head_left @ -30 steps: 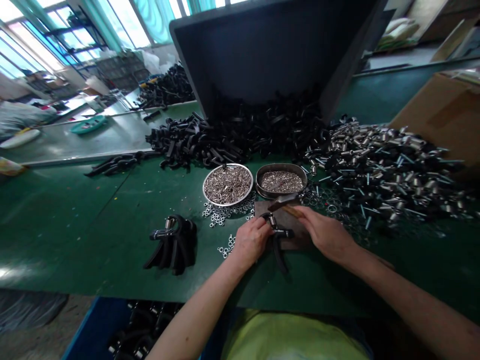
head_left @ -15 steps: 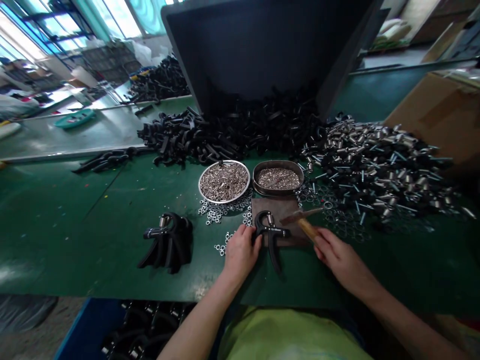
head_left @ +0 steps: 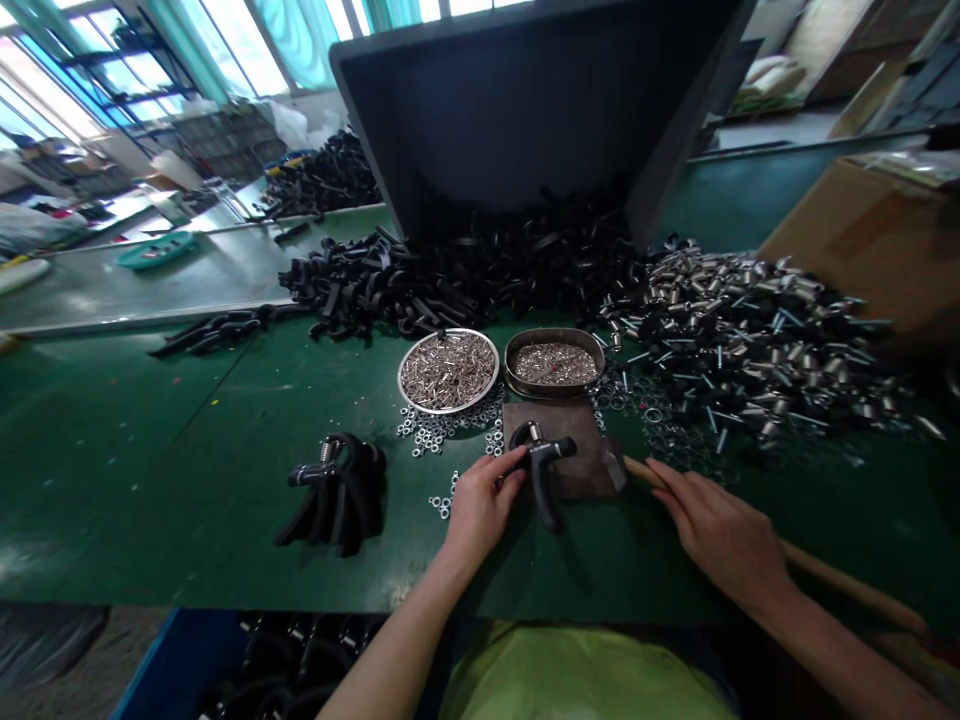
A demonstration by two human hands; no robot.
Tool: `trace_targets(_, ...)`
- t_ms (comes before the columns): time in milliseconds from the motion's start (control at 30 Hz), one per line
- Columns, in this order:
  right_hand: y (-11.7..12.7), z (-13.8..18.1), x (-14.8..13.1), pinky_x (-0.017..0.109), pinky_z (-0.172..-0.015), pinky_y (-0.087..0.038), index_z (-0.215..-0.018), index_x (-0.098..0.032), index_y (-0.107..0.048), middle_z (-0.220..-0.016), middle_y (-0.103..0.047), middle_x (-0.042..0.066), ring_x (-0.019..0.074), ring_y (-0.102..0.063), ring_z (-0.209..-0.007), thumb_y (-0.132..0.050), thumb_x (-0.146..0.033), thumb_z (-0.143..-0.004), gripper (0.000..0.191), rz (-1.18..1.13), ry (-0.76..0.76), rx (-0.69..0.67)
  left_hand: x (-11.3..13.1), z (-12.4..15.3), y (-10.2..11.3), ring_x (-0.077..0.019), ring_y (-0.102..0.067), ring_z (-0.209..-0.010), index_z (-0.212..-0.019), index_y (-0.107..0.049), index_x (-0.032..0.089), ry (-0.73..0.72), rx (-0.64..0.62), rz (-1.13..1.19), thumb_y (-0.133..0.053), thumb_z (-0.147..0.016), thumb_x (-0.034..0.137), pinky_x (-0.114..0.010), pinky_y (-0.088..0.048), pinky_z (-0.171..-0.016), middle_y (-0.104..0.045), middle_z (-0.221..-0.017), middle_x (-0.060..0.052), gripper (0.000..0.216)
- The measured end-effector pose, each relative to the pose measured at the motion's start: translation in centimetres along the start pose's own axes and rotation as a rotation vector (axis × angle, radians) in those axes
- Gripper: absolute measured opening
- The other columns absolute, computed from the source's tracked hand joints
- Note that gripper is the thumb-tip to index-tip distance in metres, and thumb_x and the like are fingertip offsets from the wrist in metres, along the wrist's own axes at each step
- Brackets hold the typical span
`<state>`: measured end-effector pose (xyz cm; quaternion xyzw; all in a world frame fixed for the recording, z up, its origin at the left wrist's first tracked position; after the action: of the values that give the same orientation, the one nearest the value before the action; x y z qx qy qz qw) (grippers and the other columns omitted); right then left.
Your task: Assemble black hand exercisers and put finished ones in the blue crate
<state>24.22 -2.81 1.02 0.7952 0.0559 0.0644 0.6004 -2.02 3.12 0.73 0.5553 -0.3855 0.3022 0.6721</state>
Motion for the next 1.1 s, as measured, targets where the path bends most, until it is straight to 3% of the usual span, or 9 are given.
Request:
trace_targets(133, 0.4, -0.9, 1.7, 0.036, -0.073, -0.045, -0.109, -0.016, -0.064, -0.094, -0.066, 0.012, 0.0254, -0.059, -0.09, -0.041, -0.033, -0.091, 0.033, -0.031, 0.011, 0.011, -0.2, 0.6, -2.9, -0.0152, -0.062, -0.067, -0.121, -0.057, 0.018, 0.377, -0.122, 0.738, -0.061, -0.079, 0.033, -0.026, -0.052, -0.053, -0.066, -0.085, -0.006, 0.045)
trace_targets(233, 1.3, -5.1, 1.2, 0.036, -0.081, -0.044, -0.103, -0.016, -0.065, -0.098, -0.065, 0.011, 0.0242, -0.055, -0.096, -0.04, -0.03, -0.092, 0.031, -0.221, 0.045, 0.03, 0.6, 1.9, -5.0, -0.0183, -0.065, -0.09, -0.12, -0.058, 0.017, 0.504, -0.099, 1.015, -0.068, -0.074, 0.028, -0.03, -0.055, -0.076, -0.064, -0.112, -0.011, 0.049)
trace_targets(300, 1.6, -9.1, 0.4, 0.035, -0.08, -0.043, -0.095, -0.017, -0.067, -0.095, -0.066, 0.009, 0.0229, -0.054, -0.094, -0.04, -0.029, -0.091, 0.029, -0.286, 0.077, 0.03, 1.5, 2.7, -5.7, -0.0199, -0.059, -0.109, -0.124, -0.056, 0.02, 0.487, -0.108, 1.06, -0.069, -0.073, 0.025, -0.034, -0.047, -0.096, -0.057, -0.128, -0.009, 0.053)
trace_targets(367, 1.4, -13.3, -0.4, 0.035, -0.081, -0.042, -0.089, -0.018, -0.069, -0.093, -0.067, 0.009, 0.0225, -0.053, -0.093, -0.042, -0.027, -0.09, 0.029, -0.255, 0.108, -0.014, 2.4, 3.4, -5.7, -0.0216, -0.051, -0.121, -0.126, -0.055, 0.022, 0.458, -0.159, 1.035, -0.069, -0.075, 0.027, -0.036, -0.039, -0.104, -0.053, -0.134, -0.007, 0.053)
trace_targets(467, -0.4, -18.5, -1.2, 0.034, -0.076, -0.041, -0.085, -0.018, -0.071, -0.092, -0.068, 0.01, 0.025, -0.053, -0.096, -0.049, -0.025, -0.085, 0.023, -0.104, 0.096, -0.224, 3.3, 3.7, -4.6, -0.0245, -0.048, -0.123, -0.124, -0.056, 0.02, 0.421, -0.233, 0.893, -0.069, -0.074, 0.03, -0.04, -0.038, -0.105, -0.052, -0.134, -0.009, 0.053)
trace_targets(567, -2.3, -21.7, -1.8, 0.035, -0.071, -0.04, -0.079, -0.015, -0.072, -0.088, -0.069, 0.015, 0.0294, -0.055, -0.096, -0.06, -0.022, -0.076, 0.014, -0.04, 0.089, -0.331, 4.0, 2.3, -2.4, -0.0239, -0.053, -0.118, -0.12, -0.059, 0.02, 0.227, -0.19, 0.623, -0.067, -0.075, 0.028, -0.04, -0.042, -0.1, -0.054, -0.132, -0.01, 0.046)
trace_targets(767, -4.1, -22.8, -2.0, 0.033, -0.071, -0.039, -0.077, -0.015, -0.072, -0.085, -0.071, 0.015, 0.027, -0.061, -0.09, -0.062, -0.022, -0.075, 0.013, -0.056, 0.056, -0.365, 5.4, -6.4, 0.7, -0.0179, -0.061, -0.088, -0.094, -0.069, 0.019, -0.185, -0.002, -0.108, -0.058, -0.082, 0.024, -0.032, -0.048, -0.083, -0.068, -0.093, -0.006, 0.017)
trace_targets(933, -3.9, -22.0, -0.8, 0.03, -0.068, -0.041, -0.085, -0.02, -0.072, -0.085, -0.071, 0.01, 0.0228, -0.064, -0.083, -0.054, -0.029, -0.083, 0.021, -0.159, -0.005, -0.3, 6.8, -15.2, -1.4, -0.0229, -0.059, -0.095, -0.092, -0.072, 0.021, -0.273, -0.045, -0.664, -0.057, -0.082, 0.026, -0.034, -0.046, -0.084, -0.067, -0.093, -0.008, 0.019)
trace_targets(1100, -3.6, -21.7, 0.3, 0.026, -0.073, -0.044, -0.09, -0.021, -0.073, -0.091, -0.073, 0.004, 0.0186, -0.065, -0.086, -0.055, -0.023, -0.081, 0.02, -0.34, -0.031, -0.241, 7.3, -19.2, -4.2, -0.0295, -0.06, -0.095, -0.083, -0.073, 0.017, -0.254, -0.145, -0.759, -0.064, -0.073, 0.022, -0.037, -0.047, -0.081, -0.068, -0.089, -0.014, 0.014)
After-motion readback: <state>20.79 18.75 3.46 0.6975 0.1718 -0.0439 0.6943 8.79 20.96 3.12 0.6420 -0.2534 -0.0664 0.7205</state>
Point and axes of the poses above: each hand's wrist, its own z-axis away from the middle knuckle, its own y-axis out of the back of the hand, x = y × z, the point moved 4 cm from there along -z, towards the middle knuckle
